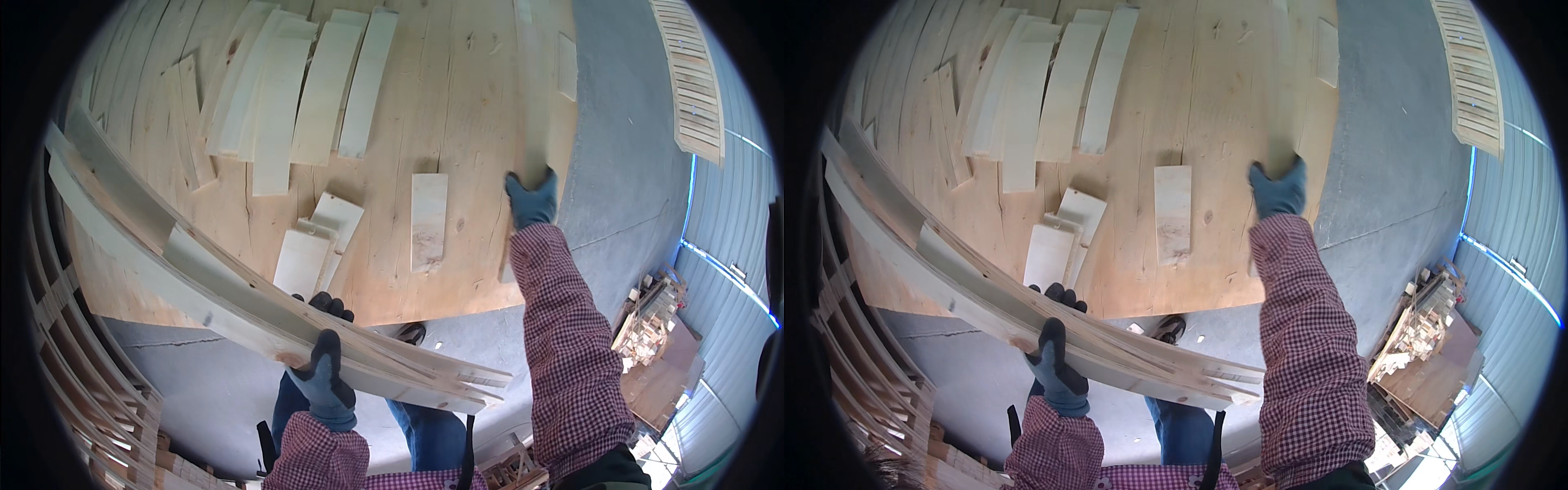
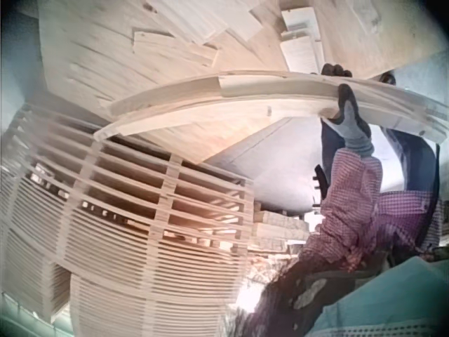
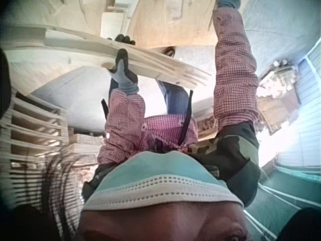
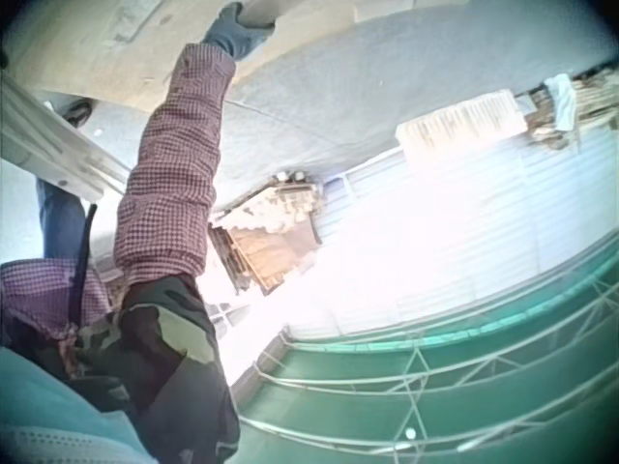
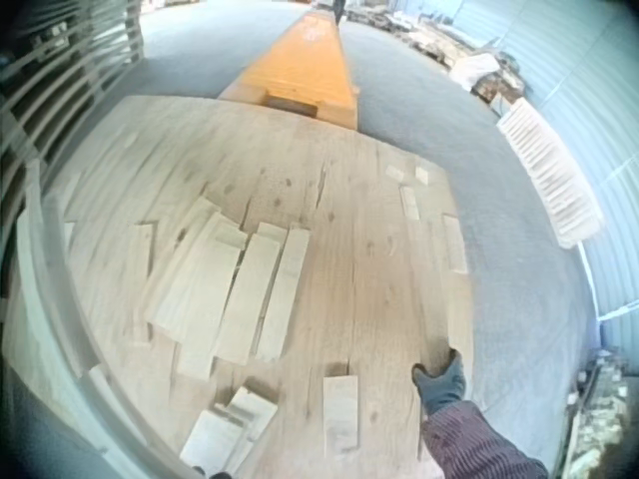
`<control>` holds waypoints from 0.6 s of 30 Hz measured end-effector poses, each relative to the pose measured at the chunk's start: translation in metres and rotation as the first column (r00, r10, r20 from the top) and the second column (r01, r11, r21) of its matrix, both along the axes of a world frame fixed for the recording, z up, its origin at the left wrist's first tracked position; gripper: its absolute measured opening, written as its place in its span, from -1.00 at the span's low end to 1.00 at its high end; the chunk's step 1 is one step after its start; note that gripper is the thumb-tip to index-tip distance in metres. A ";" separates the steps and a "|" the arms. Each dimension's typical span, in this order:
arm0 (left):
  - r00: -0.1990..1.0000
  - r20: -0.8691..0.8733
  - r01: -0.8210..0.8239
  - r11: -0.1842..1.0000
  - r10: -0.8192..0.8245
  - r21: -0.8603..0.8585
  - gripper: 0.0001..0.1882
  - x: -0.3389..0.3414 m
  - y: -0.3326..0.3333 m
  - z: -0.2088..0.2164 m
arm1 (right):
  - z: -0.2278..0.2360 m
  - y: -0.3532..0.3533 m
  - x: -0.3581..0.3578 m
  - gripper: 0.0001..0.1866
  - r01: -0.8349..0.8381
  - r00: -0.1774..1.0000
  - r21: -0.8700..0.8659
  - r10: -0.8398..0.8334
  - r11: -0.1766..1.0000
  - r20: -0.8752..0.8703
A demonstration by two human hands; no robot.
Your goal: The person gathers wooden planks from a pallet, carries them to a workbench, and uses a nail gun to fasten the planks together into a frame. The person repeatedly picks up planks, aligns them, and nails them in place.
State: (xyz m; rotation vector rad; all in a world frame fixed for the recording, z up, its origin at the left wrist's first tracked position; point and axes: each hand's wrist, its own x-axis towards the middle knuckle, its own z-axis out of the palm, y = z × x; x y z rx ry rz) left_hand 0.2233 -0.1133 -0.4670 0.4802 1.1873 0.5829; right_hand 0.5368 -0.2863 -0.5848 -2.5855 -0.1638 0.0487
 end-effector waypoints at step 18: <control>0.984 -0.010 0.179 0.984 -0.179 -0.020 -0.42 -0.026 -0.060 0.009 | 0.080 -0.137 -0.083 -0.26 0.343 0.518 0.365 0.149 0.865 -0.842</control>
